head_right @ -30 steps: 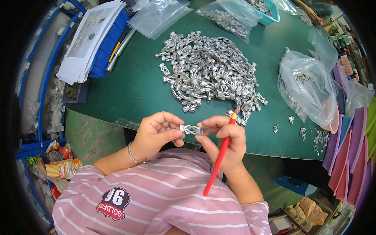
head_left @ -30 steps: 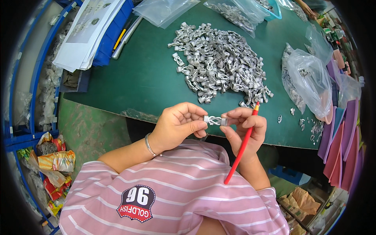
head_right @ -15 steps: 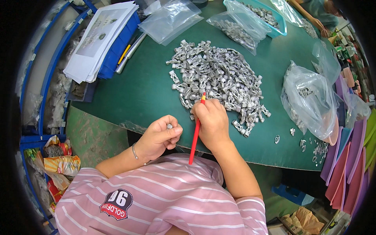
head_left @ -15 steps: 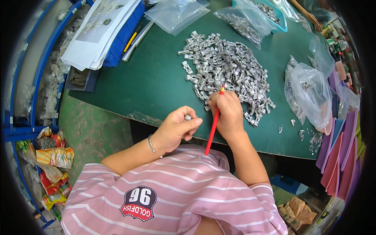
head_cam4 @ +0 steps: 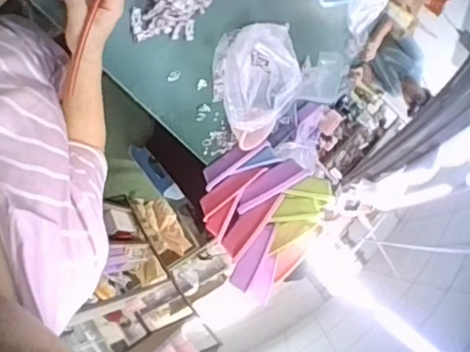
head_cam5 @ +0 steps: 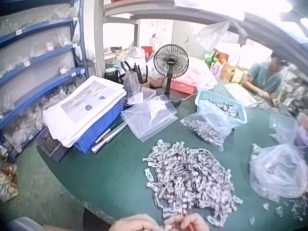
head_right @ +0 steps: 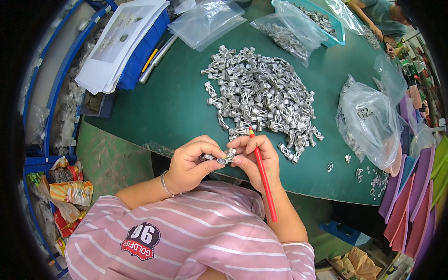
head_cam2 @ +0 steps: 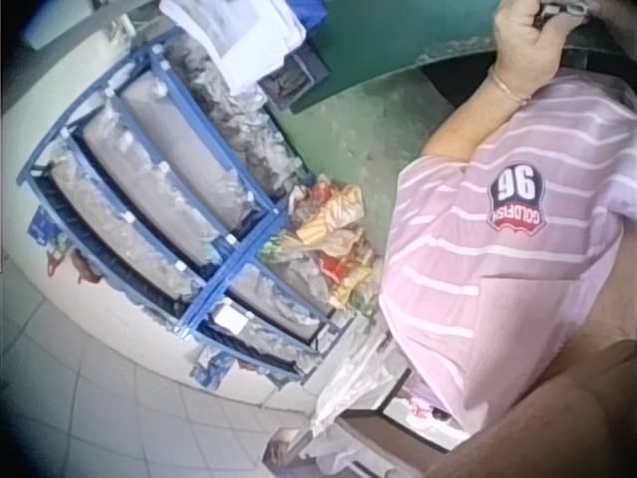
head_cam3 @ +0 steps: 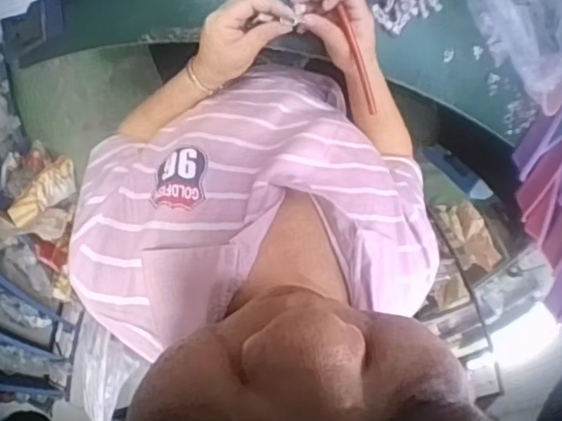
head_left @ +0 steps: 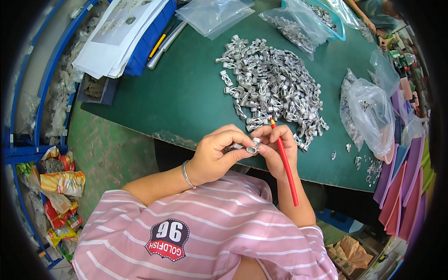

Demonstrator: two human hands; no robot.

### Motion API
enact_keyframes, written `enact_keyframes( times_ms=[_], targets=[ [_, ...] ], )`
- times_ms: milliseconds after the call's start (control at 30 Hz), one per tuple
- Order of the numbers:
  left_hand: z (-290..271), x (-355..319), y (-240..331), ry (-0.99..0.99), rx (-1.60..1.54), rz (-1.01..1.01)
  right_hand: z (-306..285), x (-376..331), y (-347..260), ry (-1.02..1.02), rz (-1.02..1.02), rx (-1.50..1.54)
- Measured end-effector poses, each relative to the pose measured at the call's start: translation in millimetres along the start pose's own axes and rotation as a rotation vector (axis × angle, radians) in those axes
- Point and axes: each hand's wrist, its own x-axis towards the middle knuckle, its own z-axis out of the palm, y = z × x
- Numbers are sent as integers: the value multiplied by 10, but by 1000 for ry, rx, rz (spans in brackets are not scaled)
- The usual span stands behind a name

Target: The person picks up small silver metallic parts one at a time from a large pile, using a red probing tool to check the interior hole of each part before placing it back on the table.

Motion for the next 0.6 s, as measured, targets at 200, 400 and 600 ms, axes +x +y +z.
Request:
enact_keyframes(
  times_ms=[200,400,600],
  targets=[
    [12,-58,-25,41,-307,-247,61,-33,-38,62,-329,-351],
    [27,-55,-71,49,-662,-523,202,-51,-111,24,-523,-674],
    [-11,0,2,65,-1050,-789,178,14,-95,-68,-519,-707]
  ],
)
